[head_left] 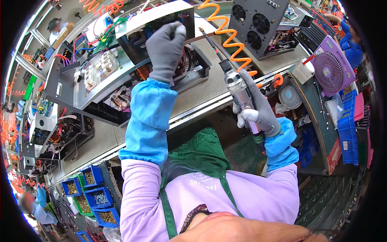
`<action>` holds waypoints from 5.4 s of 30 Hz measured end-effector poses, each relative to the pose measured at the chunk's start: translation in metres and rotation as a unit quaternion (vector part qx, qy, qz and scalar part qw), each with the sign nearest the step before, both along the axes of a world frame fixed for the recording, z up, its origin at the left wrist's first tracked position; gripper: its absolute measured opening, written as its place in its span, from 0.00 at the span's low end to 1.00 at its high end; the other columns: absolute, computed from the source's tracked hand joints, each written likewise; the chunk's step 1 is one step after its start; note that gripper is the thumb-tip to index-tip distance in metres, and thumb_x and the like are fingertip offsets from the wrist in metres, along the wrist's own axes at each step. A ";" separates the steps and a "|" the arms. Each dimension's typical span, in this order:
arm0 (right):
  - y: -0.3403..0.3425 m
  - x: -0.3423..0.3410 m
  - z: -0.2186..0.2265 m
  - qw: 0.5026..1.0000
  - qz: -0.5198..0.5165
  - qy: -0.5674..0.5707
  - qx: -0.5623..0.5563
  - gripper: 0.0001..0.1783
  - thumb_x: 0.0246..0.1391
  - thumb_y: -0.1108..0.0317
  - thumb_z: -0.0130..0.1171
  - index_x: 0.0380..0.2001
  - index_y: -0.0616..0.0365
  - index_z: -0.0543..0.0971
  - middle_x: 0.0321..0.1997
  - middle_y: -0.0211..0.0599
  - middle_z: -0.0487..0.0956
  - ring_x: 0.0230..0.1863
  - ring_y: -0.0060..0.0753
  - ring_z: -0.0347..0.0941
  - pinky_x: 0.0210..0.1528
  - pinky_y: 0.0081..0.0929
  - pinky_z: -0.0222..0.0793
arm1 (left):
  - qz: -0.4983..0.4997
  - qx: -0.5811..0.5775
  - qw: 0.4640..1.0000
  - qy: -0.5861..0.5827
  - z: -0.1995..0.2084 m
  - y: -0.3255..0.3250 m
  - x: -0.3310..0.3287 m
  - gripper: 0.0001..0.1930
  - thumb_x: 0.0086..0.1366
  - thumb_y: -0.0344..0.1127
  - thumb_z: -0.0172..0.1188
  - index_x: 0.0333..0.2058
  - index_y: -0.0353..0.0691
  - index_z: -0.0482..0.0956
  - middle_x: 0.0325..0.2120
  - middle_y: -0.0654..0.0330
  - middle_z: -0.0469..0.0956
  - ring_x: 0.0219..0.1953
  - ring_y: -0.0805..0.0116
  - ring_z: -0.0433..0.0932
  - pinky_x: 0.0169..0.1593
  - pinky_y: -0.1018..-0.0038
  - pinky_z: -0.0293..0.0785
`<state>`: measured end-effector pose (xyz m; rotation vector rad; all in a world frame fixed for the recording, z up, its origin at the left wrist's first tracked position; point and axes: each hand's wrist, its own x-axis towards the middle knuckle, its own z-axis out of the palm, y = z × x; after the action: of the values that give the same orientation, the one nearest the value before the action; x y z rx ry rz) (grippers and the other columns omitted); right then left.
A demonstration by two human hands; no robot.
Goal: Assemble electronic components and wiring inside an industrial chassis on a production line.
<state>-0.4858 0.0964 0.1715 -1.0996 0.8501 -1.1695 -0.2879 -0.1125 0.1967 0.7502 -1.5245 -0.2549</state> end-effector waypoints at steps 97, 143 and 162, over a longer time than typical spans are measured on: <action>-0.196 -0.099 -0.161 0.757 -0.048 0.648 0.068 0.28 0.52 0.50 0.56 0.50 0.59 0.73 0.41 0.42 0.79 0.42 0.36 0.76 0.44 0.31 0.71 | 0.073 0.284 0.955 -0.031 -0.217 0.067 0.149 0.19 0.61 0.34 0.58 0.49 0.32 0.72 0.33 0.58 0.78 0.30 0.70 0.75 0.36 0.72 0.73; -0.229 0.017 -0.016 0.965 -0.240 0.094 0.043 0.23 0.58 0.54 0.55 0.44 0.63 0.67 0.29 0.42 0.74 0.21 0.26 0.73 0.21 0.18 0.71 | 0.284 0.107 0.951 -0.055 -0.130 0.046 0.205 0.17 0.58 0.45 0.62 0.44 0.45 0.79 0.34 0.53 0.80 0.36 0.55 0.79 0.40 0.65 0.74; -0.236 0.016 -0.027 0.977 -0.211 0.002 0.018 0.20 0.56 0.54 0.58 0.38 0.60 0.71 0.26 0.35 0.74 0.24 0.25 0.71 0.23 0.19 0.66 | 0.319 0.103 0.842 -0.423 -0.120 0.030 0.219 0.20 0.60 0.48 0.55 0.49 0.50 0.70 0.31 0.57 0.81 0.34 0.54 0.81 0.34 0.60 0.77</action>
<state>-0.4693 -0.1393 0.1448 -0.9155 1.1400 -1.4929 -0.0693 -0.0820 0.0767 1.6398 -1.9570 0.4974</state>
